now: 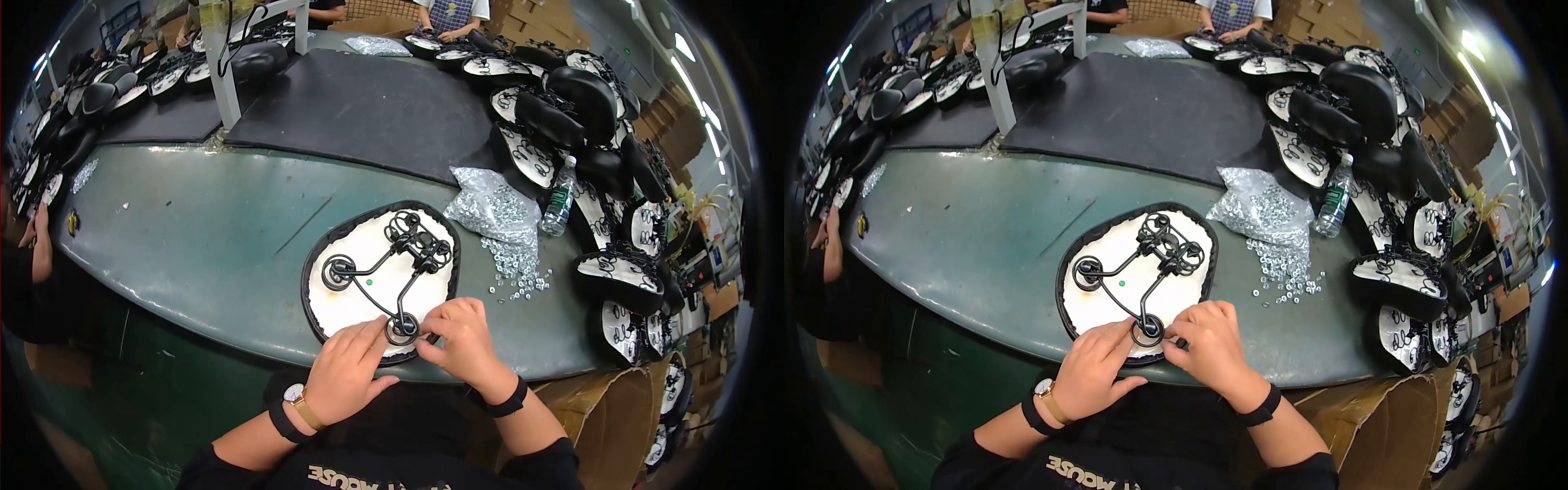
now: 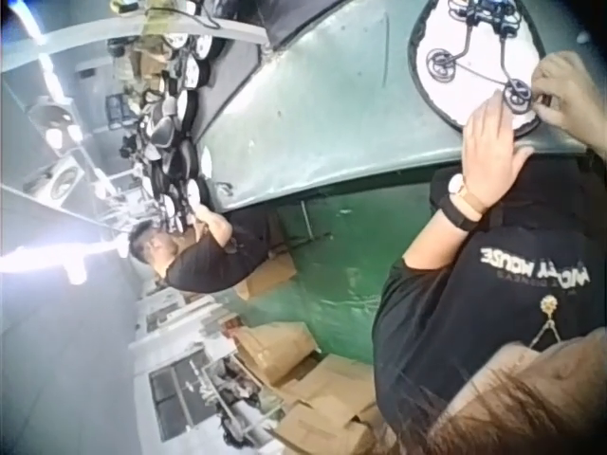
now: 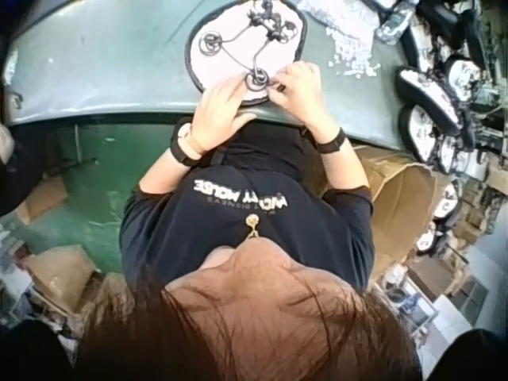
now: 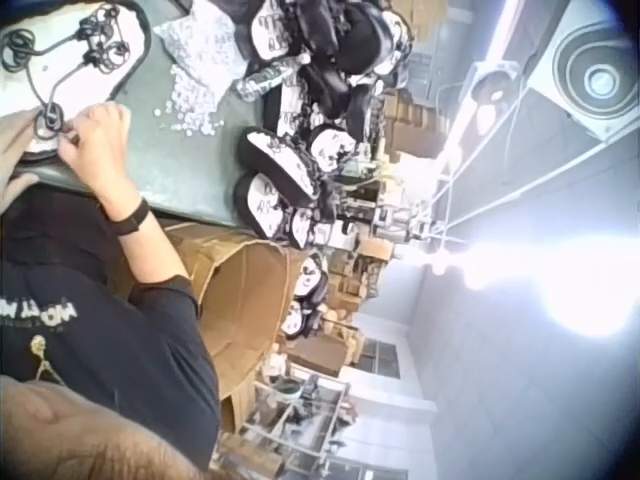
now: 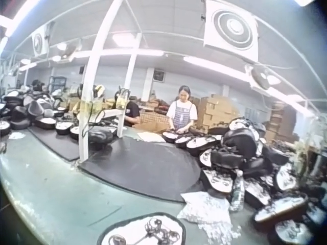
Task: The person picks up a bicycle seat, places it on the table, and fits metal washers onto the spring assembly by hand. After securing the washers, they place the completed seat into a cardboard box and repeat the process.
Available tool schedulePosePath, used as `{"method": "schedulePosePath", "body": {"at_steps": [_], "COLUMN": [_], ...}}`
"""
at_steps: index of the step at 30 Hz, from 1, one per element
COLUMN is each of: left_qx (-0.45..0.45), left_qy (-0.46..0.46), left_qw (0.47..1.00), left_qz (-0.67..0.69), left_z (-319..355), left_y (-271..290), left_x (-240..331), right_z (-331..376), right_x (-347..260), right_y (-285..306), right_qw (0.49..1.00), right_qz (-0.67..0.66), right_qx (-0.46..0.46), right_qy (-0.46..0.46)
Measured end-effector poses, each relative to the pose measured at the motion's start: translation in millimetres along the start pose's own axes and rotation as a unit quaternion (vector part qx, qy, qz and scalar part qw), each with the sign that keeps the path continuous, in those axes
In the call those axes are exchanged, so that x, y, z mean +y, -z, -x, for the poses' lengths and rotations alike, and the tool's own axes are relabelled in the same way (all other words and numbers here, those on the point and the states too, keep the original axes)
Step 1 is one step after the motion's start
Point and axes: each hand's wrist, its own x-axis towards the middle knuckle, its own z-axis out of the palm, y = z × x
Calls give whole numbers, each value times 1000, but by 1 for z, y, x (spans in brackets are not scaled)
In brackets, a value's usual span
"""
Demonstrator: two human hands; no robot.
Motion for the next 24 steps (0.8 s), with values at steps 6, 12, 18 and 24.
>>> {"method": "schedulePosePath", "body": {"at_steps": [6,12,18,24], "left_qx": [0,15,-21,-4], "left_qy": [-6,-3,-4,-32], "left_qw": [1000,999,998,999], "left_qz": [11,38,58,21], "left_z": [-5,-2,2,5], "left_y": [-5,2,15,10], "left_x": [-12,-24,-35,-32], "right_z": [-9,-22,-27,-24], "right_x": [8,10,-2,0], "right_y": [-3,-7,-29,-31], "right_qw": [999,995,997,998], "right_qz": [3,-20,-37,-55], "right_qx": [-41,-44,1,-4], "right_qy": [26,82,72,41]}}
